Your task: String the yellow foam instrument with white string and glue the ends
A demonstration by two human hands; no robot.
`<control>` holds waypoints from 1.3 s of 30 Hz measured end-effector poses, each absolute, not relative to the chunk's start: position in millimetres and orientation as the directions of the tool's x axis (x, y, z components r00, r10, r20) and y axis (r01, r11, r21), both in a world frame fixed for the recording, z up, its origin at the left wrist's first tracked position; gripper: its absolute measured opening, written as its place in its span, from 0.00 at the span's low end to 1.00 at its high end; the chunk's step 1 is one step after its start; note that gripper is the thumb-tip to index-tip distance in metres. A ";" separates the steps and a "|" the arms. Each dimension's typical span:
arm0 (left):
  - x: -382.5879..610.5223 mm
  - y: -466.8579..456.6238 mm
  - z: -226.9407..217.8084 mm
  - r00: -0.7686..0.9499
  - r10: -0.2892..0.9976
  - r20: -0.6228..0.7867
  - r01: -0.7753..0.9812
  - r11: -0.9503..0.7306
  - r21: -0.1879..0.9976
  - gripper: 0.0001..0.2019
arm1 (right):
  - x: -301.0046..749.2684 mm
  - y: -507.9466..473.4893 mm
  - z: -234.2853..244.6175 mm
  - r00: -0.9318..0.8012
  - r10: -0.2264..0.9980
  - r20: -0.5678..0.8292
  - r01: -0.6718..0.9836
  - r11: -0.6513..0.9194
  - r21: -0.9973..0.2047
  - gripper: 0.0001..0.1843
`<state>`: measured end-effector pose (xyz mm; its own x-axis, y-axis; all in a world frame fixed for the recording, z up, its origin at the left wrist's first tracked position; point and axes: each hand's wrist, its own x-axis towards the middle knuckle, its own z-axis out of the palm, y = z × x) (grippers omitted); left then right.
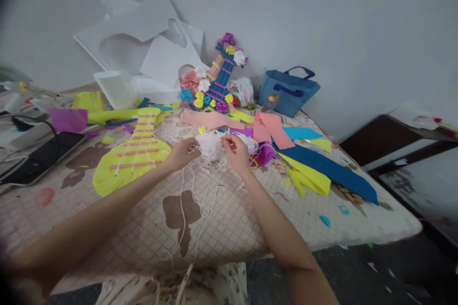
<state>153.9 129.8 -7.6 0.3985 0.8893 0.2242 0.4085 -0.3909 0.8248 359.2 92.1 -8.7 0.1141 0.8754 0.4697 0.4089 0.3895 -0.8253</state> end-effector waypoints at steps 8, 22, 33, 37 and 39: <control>89.1 119.4 7.0 0.390 0.921 -0.017 0.133 -0.038 0.990 0.10 | 342.0 100.4 5.0 -0.032 0.844 0.535 0.576 0.453 -0.680 0.09; 73.1 121.1 7.0 0.292 0.942 -0.166 -0.117 0.208 0.971 0.13 | 323.8 112.9 9.9 -0.218 0.802 0.556 0.633 0.550 -0.545 0.09; 63.0 119.1 6.7 0.206 0.969 -0.137 -0.040 0.149 0.988 0.13 | 356.7 109.5 28.6 0.127 0.878 0.462 0.370 0.390 -0.843 0.17; 59.5 115.2 12.6 0.252 0.968 -0.016 0.173 -0.029 0.985 0.15 | 373.6 105.5 41.2 0.110 0.896 0.430 0.213 0.401 -0.891 0.20; 58.1 114.3 14.7 0.328 0.944 0.033 0.249 -0.120 0.961 0.17 | 383.1 103.2 46.7 0.126 0.899 0.420 0.141 0.403 -0.904 0.22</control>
